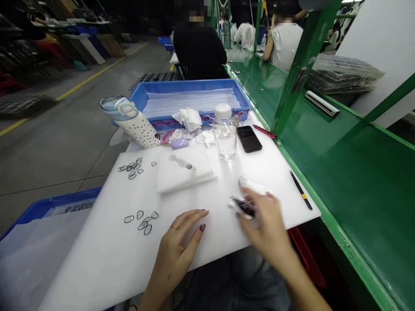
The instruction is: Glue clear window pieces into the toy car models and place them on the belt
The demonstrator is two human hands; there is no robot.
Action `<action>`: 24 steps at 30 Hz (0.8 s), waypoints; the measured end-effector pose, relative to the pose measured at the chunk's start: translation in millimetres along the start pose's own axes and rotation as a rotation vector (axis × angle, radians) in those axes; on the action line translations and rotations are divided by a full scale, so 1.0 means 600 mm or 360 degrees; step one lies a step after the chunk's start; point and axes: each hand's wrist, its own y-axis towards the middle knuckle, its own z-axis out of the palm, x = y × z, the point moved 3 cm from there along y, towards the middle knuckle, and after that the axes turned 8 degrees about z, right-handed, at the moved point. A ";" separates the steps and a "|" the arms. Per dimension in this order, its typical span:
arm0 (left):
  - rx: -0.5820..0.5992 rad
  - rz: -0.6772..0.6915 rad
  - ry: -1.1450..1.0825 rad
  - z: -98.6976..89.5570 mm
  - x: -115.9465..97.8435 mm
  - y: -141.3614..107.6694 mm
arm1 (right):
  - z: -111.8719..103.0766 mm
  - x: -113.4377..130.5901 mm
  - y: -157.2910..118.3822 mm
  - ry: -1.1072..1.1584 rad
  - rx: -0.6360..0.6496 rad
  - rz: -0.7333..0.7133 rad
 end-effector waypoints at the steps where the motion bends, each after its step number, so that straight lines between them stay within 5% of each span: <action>1: 0.0024 0.0035 0.0030 0.003 -0.001 0.000 | -0.036 -0.047 0.002 -0.0062 -0.0149 0.0118; 4: 0.0051 0.0116 0.0077 0.008 -0.004 0.000 | -0.150 -0.220 -0.009 -0.0525 -0.0480 0.0528; 6: 0.0049 0.0151 0.0098 0.009 -0.003 0.000 | -0.212 -0.323 -0.026 -0.0753 -0.0473 0.0718; 8: 0.0045 0.0175 0.0116 0.008 -0.003 0.000 | -0.254 -0.381 -0.040 -0.0917 -0.0559 0.0761; 11: 0.0045 0.0203 0.0134 0.007 -0.004 0.001 | -0.254 -0.365 -0.038 -0.0982 -0.0699 0.0648; 15: 0.0058 0.0182 0.0138 0.010 -0.003 -0.003 | -0.156 -0.265 0.009 -0.0543 -0.0356 0.0602; 18: 0.0104 0.0229 0.0173 0.008 -0.006 -0.002 | -0.102 -0.222 0.038 -0.0749 -0.0212 0.0675; 21: 0.0305 0.0460 0.0175 -0.013 -0.032 0.014 | -0.100 -0.227 0.043 -0.0894 -0.0233 0.0749; 24: 0.0350 0.0750 0.0118 -0.072 -0.085 0.039 | -0.121 -0.247 0.042 -0.0789 -0.0234 0.0773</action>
